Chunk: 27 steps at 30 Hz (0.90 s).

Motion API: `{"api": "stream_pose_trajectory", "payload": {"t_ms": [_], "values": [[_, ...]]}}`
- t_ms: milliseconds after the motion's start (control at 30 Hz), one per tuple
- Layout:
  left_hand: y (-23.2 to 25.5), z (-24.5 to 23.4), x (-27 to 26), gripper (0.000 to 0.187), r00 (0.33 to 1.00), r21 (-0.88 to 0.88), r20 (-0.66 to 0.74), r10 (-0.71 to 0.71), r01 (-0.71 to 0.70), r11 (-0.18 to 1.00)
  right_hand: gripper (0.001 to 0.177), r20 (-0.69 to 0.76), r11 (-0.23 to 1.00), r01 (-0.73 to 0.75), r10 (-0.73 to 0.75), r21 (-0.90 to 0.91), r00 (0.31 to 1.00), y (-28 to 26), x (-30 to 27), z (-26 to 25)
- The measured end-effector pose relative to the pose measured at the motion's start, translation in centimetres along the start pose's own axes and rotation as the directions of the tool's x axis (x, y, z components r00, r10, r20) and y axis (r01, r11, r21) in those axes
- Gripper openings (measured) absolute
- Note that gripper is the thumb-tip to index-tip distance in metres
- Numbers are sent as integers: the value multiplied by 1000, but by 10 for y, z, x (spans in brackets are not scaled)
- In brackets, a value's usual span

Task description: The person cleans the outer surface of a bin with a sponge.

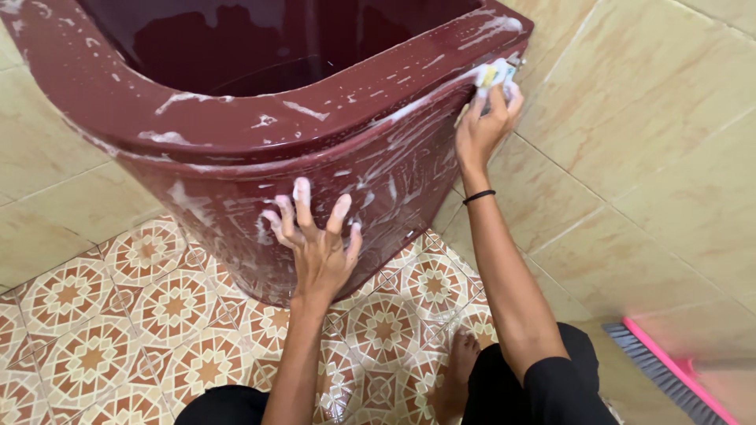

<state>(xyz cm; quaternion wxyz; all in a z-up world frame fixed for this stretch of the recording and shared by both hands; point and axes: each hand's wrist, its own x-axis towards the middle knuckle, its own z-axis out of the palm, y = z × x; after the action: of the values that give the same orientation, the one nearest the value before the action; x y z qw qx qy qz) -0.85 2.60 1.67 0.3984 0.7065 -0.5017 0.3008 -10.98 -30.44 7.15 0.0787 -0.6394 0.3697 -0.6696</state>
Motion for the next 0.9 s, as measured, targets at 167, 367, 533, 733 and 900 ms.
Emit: {"api": "stream_pose_trajectory", "payload": {"t_ms": [167,367,533,733,900], "values": [[-2,-1,0,62,1000,-12,3,7,-7,1000,33,-2,999,20,-20,-41,1000,-10,2,-6],[2,-5,1,65,1000,-25,4,-7,7,1000,33,56,983,131,-124,-132,991,-30,0,-14],[9,-15,6,69,1000,-57,0,-20,20,998,36,84,975,210,-204,-69,975,-51,-15,-23],[21,-35,16,72,997,-209,-66,-50,36,977,31,116,970,235,-240,56,964,-92,-47,-34],[23,-41,21,75,979,-297,-196,-62,2,955,32,158,952,301,-306,53,939,-138,-73,-51]]}}
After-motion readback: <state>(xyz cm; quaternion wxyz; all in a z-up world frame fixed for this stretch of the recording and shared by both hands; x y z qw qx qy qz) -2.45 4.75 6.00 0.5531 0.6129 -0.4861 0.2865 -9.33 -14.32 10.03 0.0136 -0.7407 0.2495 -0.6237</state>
